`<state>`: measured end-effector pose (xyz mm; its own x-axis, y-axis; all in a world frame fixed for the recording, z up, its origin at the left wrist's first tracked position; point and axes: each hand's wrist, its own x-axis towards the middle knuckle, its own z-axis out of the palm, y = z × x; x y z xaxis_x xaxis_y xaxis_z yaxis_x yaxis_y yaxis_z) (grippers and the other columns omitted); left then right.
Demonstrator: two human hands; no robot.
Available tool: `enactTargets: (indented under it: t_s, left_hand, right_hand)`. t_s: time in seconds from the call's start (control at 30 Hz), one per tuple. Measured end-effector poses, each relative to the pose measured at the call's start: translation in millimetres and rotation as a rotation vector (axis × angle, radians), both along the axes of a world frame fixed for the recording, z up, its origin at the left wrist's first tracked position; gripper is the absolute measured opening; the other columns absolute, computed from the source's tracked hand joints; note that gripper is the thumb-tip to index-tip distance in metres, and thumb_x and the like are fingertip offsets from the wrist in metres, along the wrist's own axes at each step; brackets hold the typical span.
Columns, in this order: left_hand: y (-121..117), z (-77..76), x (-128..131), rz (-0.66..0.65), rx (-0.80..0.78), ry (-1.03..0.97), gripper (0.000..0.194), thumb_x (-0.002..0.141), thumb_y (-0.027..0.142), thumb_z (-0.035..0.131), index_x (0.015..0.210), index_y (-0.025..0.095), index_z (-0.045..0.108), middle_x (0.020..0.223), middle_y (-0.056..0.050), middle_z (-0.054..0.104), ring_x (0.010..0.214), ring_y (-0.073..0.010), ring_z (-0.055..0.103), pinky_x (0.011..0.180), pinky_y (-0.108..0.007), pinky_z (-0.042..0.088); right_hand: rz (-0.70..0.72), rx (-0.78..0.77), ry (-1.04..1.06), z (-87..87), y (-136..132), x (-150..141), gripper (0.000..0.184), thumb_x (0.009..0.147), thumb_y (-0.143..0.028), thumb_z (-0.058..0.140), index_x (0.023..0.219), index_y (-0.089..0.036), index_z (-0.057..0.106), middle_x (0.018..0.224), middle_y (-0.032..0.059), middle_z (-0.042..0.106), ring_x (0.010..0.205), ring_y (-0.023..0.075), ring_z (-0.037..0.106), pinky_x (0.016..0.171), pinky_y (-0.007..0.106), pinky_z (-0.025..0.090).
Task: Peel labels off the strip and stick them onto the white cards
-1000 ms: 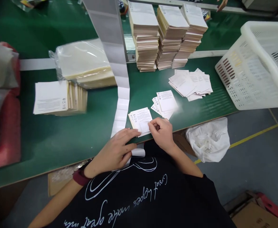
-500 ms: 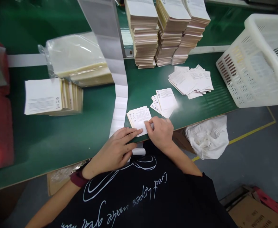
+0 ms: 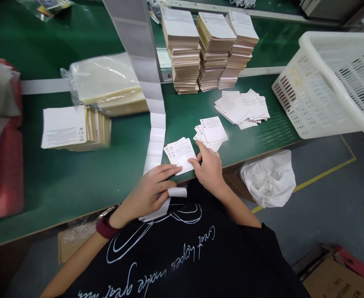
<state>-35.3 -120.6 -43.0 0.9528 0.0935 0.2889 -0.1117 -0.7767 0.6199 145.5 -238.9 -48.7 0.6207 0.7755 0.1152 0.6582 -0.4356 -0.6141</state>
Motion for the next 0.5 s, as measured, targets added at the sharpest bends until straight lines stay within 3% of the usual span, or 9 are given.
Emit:
enactTargets:
  t_s: [0.13, 0.33, 0.5]
  left_hand:
    - [-0.4, -6.7, 0.1, 0.056, -0.05, -0.044, 0.02, 0.086, 0.005, 0.05, 0.091, 0.017, 0.066, 0.126, -0.006, 0.067, 0.124, -0.0242, 0.056, 0.1, -0.049, 0.052]
    - [-1.4, -8.2, 2.3, 0.097, -0.096, -0.074, 0.022, 0.09, 0.009, 0.051, 0.099, 0.018, 0.069, 0.117, -0.004, 0.072, 0.119, -0.0225, 0.06, 0.097, -0.047, 0.055]
    - [-2.1, -9.3, 3.0, 0.112, -0.104, -0.078, 0.026, 0.09, 0.011, 0.051, 0.107, 0.019, 0.069, 0.116, -0.005, 0.072, 0.118, -0.0227, 0.062, 0.096, -0.047, 0.056]
  right_hand:
    - [0.034, 0.024, -0.028, 1.6, 0.0, 2.5, 0.044, 0.09, -0.026, 0.052, 0.133, -0.017, 0.055, 0.072, 0.0013, 0.065, 0.068, 0.0191, 0.056, 0.08, 0.039, 0.042]
    - [-0.036, 0.11, -0.332, 3.7, -5.4, -5.1, 0.049, 0.095, -0.024, 0.044, 0.143, -0.014, 0.046, 0.092, 0.0114, 0.071, 0.08, 0.0242, 0.059, 0.089, 0.047, 0.039]
    - [-0.234, 0.183, -0.321, -3.2, -14.5, 38.3, 0.049, 0.094, -0.028, 0.043, 0.142, -0.02, 0.047, 0.094, 0.0117, 0.07, 0.1, 0.0302, 0.057, 0.095, 0.054, 0.039]
